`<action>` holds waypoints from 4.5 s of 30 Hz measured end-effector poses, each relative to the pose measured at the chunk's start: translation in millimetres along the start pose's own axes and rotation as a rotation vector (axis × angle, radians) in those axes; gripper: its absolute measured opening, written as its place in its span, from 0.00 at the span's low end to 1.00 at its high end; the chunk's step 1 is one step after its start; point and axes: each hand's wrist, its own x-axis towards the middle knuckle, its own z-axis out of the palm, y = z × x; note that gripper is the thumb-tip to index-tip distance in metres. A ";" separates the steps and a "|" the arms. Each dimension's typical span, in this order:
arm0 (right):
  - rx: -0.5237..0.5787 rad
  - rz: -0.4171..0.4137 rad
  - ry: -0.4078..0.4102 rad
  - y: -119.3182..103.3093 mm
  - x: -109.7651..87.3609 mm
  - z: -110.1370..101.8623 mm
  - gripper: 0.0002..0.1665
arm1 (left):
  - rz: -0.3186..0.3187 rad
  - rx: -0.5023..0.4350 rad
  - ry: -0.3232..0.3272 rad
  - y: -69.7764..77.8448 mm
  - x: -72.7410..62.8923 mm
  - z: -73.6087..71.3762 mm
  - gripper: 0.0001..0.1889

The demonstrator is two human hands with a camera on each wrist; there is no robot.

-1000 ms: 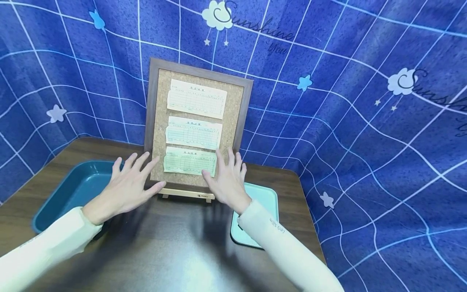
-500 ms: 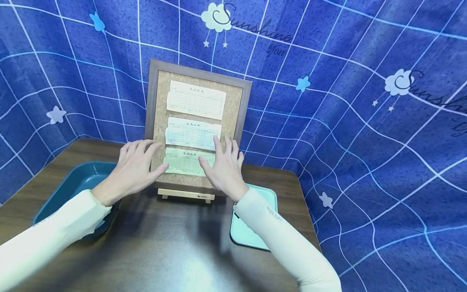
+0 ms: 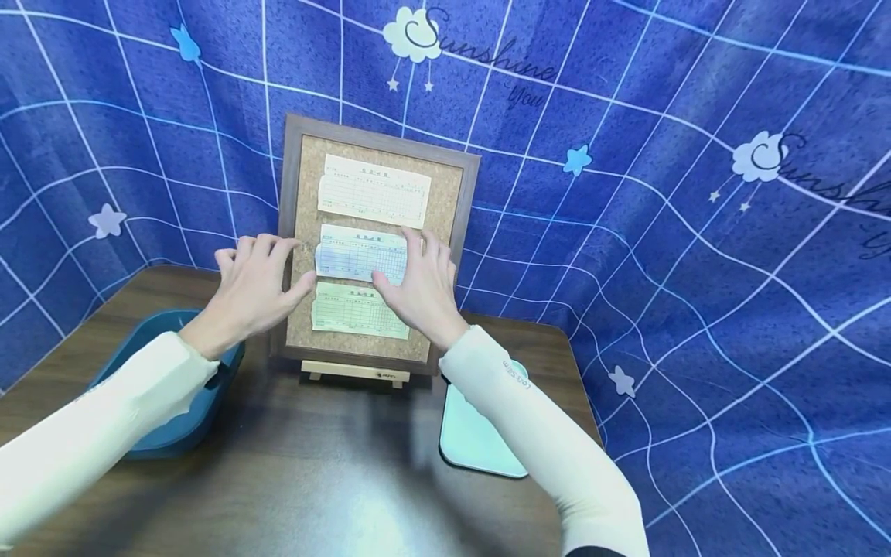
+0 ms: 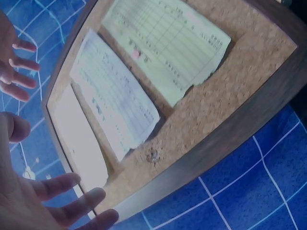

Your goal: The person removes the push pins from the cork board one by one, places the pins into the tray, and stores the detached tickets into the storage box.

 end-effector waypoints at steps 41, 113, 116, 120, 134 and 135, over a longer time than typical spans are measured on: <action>0.128 -0.031 -0.075 -13.5 122.4 -3.1 0.31 | -0.159 -0.006 0.041 -22.2 92.2 21.3 0.23; 0.016 -0.126 0.220 -10.3 145.0 11.6 0.04 | -0.132 -0.044 0.034 -8.0 120.3 7.2 0.18; 0.022 -0.169 0.237 -6.6 142.7 8.6 0.04 | -0.134 -0.050 0.037 -9.0 120.6 5.3 0.19; 0.013 -0.181 0.252 -1.2 139.0 4.0 0.04 | -0.147 -0.067 0.051 -12.7 120.2 3.0 0.20; 0.030 -0.197 0.259 26.0 117.7 -7.7 0.03 | -0.218 -0.115 0.101 -39.5 102.9 -10.5 0.21; 0.023 -0.206 0.263 28.3 116.0 -8.5 0.03 | -0.214 -0.113 0.113 -41.4 102.0 -11.6 0.21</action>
